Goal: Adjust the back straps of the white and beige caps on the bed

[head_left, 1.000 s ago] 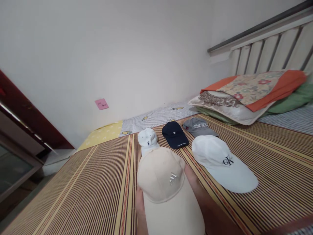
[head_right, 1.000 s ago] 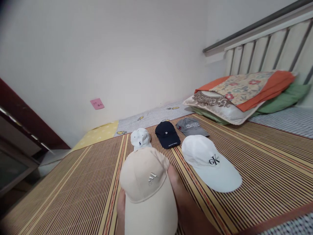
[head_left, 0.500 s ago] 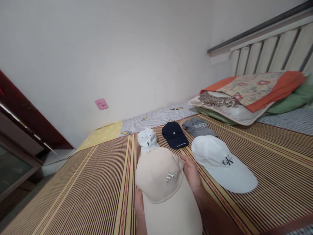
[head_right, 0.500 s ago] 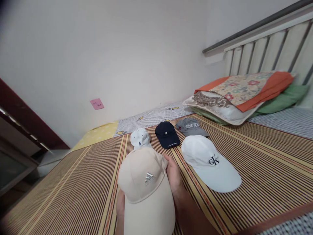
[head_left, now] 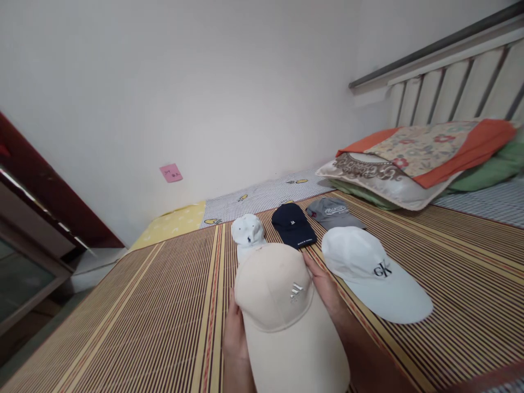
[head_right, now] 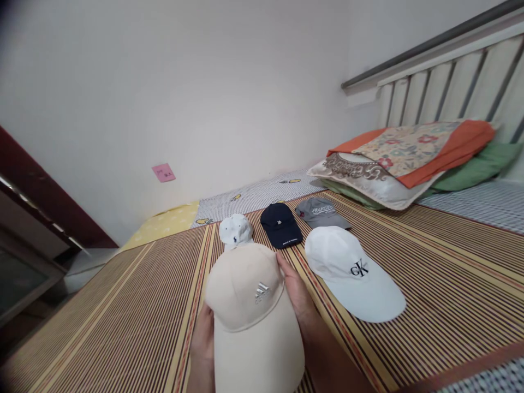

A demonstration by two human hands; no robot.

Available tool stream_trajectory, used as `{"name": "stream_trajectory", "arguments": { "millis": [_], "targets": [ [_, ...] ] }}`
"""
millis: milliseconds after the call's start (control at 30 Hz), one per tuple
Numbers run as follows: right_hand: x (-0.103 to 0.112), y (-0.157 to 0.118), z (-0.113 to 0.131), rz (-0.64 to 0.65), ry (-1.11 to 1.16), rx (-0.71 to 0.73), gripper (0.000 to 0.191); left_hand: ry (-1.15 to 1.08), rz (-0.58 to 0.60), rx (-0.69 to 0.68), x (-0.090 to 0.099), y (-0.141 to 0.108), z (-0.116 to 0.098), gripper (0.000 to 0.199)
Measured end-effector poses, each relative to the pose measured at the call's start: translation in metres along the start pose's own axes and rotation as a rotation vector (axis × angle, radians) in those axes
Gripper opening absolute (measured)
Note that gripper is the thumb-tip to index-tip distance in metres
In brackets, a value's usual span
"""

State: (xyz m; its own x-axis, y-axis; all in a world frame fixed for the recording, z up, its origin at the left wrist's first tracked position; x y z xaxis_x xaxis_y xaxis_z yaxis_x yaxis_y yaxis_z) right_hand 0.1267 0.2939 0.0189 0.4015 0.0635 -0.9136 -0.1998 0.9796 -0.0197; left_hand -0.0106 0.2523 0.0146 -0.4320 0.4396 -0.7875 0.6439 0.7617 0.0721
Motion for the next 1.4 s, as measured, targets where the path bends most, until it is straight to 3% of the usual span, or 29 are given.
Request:
{"name": "stream_trajectory", "arguments": {
  "millis": [100,233,333,667,833,1067,1233,1400],
  "targets": [
    [0.003,0.002,0.002,-0.041,-0.019,0.02,0.047,0.013,0.063,0.005,-0.011,0.004,-0.003,0.062],
    [0.006,0.002,0.0,-0.067,-0.009,-0.005,0.047,0.091,0.221,0.036,-0.044,0.008,-0.004,0.065],
    [0.008,0.003,-0.002,-0.078,0.03,-0.028,0.048,0.127,0.267,0.039,-0.061,0.009,-0.005,0.065],
    [0.011,0.007,0.016,-0.05,-0.055,0.111,0.044,-0.042,0.269,-0.058,-0.041,0.007,-0.006,0.071],
    [0.02,0.007,0.037,-0.069,-0.086,0.207,0.046,-0.058,0.166,0.009,-0.036,0.015,0.006,0.061],
    [0.019,0.004,0.043,-0.112,-0.083,0.233,0.043,-0.046,0.21,0.111,-0.057,0.022,0.018,0.057],
    [0.02,0.006,0.039,-0.087,-0.109,0.249,0.045,0.012,0.225,0.06,-0.071,0.023,0.013,0.065],
    [0.032,0.015,0.044,-0.131,-0.157,0.34,0.038,-0.008,0.157,0.016,-0.068,0.021,0.011,0.072]
  ]
}}
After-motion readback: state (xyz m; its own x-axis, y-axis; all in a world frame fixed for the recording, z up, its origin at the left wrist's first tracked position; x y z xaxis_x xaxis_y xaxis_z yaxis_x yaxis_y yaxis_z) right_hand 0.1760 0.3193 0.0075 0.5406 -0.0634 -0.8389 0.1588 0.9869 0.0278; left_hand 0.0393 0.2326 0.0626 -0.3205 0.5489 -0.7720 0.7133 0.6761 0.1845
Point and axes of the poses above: each hand's wrist, its own y-axis towards the middle knuckle, its own x-axis out of the back of the hand, z = x × y, the point moved 6 cm from there along y, towards the middle knuckle, and after that the axes turned 13 degrees about x, right-handed, at the moved point
